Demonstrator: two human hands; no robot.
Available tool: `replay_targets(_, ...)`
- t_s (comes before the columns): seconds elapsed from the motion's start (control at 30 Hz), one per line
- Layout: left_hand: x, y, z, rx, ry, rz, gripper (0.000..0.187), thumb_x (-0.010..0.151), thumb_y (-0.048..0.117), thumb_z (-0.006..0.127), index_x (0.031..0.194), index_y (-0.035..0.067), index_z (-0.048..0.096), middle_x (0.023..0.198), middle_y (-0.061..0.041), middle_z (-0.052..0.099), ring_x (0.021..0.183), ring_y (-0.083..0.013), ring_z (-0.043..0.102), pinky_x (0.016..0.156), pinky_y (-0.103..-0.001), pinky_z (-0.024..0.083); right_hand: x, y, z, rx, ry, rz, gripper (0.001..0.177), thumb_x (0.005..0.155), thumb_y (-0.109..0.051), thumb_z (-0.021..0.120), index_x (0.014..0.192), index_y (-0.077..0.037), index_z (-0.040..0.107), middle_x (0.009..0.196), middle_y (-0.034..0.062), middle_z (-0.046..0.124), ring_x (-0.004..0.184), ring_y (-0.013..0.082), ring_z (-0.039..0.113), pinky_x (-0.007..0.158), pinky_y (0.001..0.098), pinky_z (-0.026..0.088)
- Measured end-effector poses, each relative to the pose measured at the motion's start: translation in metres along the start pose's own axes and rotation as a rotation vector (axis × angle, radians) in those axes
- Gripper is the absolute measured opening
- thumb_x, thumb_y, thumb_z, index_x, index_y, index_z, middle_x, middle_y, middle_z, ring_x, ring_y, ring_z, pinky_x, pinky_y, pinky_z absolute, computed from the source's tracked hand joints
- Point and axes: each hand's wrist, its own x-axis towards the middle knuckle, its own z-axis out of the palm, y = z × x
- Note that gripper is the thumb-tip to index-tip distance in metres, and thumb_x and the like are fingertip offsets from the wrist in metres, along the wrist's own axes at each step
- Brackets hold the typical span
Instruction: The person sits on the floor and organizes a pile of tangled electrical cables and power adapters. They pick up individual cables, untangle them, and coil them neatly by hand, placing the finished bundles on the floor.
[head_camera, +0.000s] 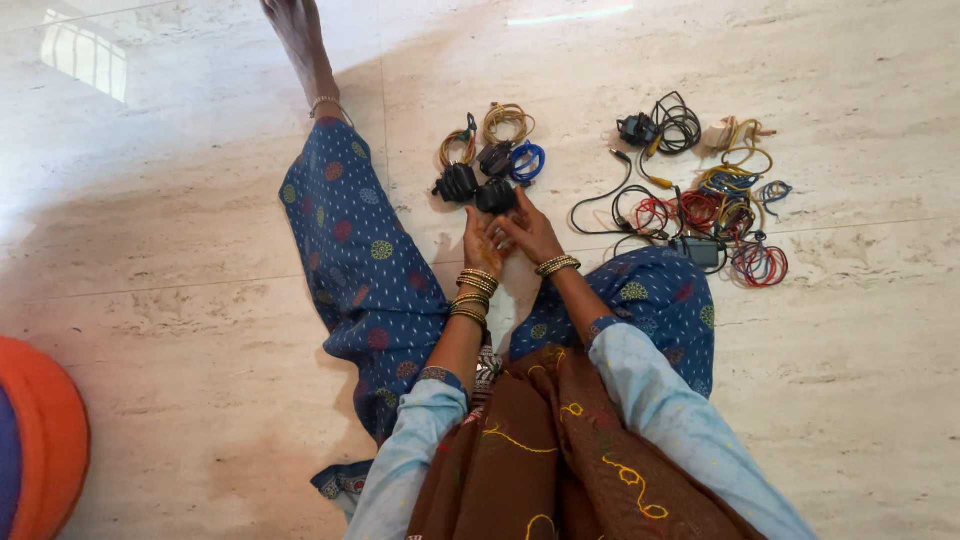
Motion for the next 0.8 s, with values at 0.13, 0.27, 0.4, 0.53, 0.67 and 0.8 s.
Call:
replay_targets(0.13, 0.006, 0.005, 0.002, -0.025, -0.013, -0.009, 0.095, 0.088, 0.079, 0.051, 0.150, 0.009, 0.045, 0.123, -0.008, 0.058, 0.108, -0.0236, 0.059, 0.089, -0.040, 0.056, 0.012, 0.003, -0.010, -0.058, -0.006, -0.028, 0.083, 0.098, -0.019, 0.072, 0.160, 0.005, 0.023, 0.159, 0.0221, 0.044, 0.142, 0.0259, 0.050, 0.113, 0.0358, 0.045)
replay_targets(0.27, -0.003, -0.001, 0.000, -0.032, 0.053, -0.034, 0.104, 0.090, 0.079, 0.050, 0.155, -0.001, 0.030, 0.143, -0.015, 0.056, 0.121, -0.0269, 0.060, 0.097, -0.040, 0.055, 0.003, 0.010, -0.009, -0.033, 0.104, -0.047, 0.074, 0.097, -0.020, 0.072, 0.157, 0.003, 0.035, 0.154, 0.0228, 0.051, 0.139, 0.0281, 0.055, 0.112, 0.0373, 0.049)
replay_targets(0.4, -0.016, -0.012, 0.001, 0.067, 0.079, -0.014, 0.107, 0.086, 0.080, 0.048, 0.157, 0.002, 0.030, 0.146, -0.015, 0.053, 0.120, -0.0258, 0.059, 0.095, -0.040, 0.055, -0.016, 0.007, -0.005, -0.069, 0.262, 0.028, 0.066, 0.094, -0.019, 0.075, 0.150, 0.001, 0.045, 0.140, 0.0229, 0.062, 0.127, 0.0283, 0.063, 0.105, 0.0369, 0.053)
replay_targets(0.53, -0.035, -0.025, 0.004, 0.202, 0.016, -0.023, 0.104, 0.088, 0.081, 0.047, 0.154, 0.001, 0.041, 0.138, -0.018, 0.056, 0.118, -0.0275, 0.058, 0.094, -0.038, 0.052, -0.044, -0.010, 0.005, -0.215, 0.278, 0.056, 0.056, 0.094, -0.020, 0.074, 0.143, -0.001, 0.054, 0.136, 0.0188, 0.065, 0.120, 0.0242, 0.068, 0.097, 0.0351, 0.058)
replay_targets(0.67, -0.057, -0.054, 0.014, 0.230, -0.154, 0.000, 0.089, 0.094, 0.070, 0.047, 0.147, -0.002, 0.050, 0.136, -0.010, 0.061, 0.123, -0.0232, 0.059, 0.100, -0.035, 0.053, -0.094, -0.037, 0.005, -0.470, 0.303, 0.038, 0.045, 0.089, -0.018, 0.074, 0.131, -0.004, 0.064, 0.126, 0.0158, 0.071, 0.100, 0.0261, 0.074, 0.084, 0.0350, 0.061)
replay_targets(0.8, -0.072, -0.082, 0.041, 0.248, -0.225, 0.167, 0.066, 0.107, 0.048, 0.052, 0.147, -0.004, 0.050, 0.138, -0.009, 0.060, 0.123, -0.0218, 0.056, 0.104, -0.036, 0.049, -0.122, -0.076, -0.002, -0.624, 0.435, -0.275, 0.034, 0.094, -0.012, 0.071, 0.127, -0.004, 0.068, 0.132, 0.0202, 0.068, 0.113, 0.0338, 0.069, 0.091, 0.0382, 0.059)
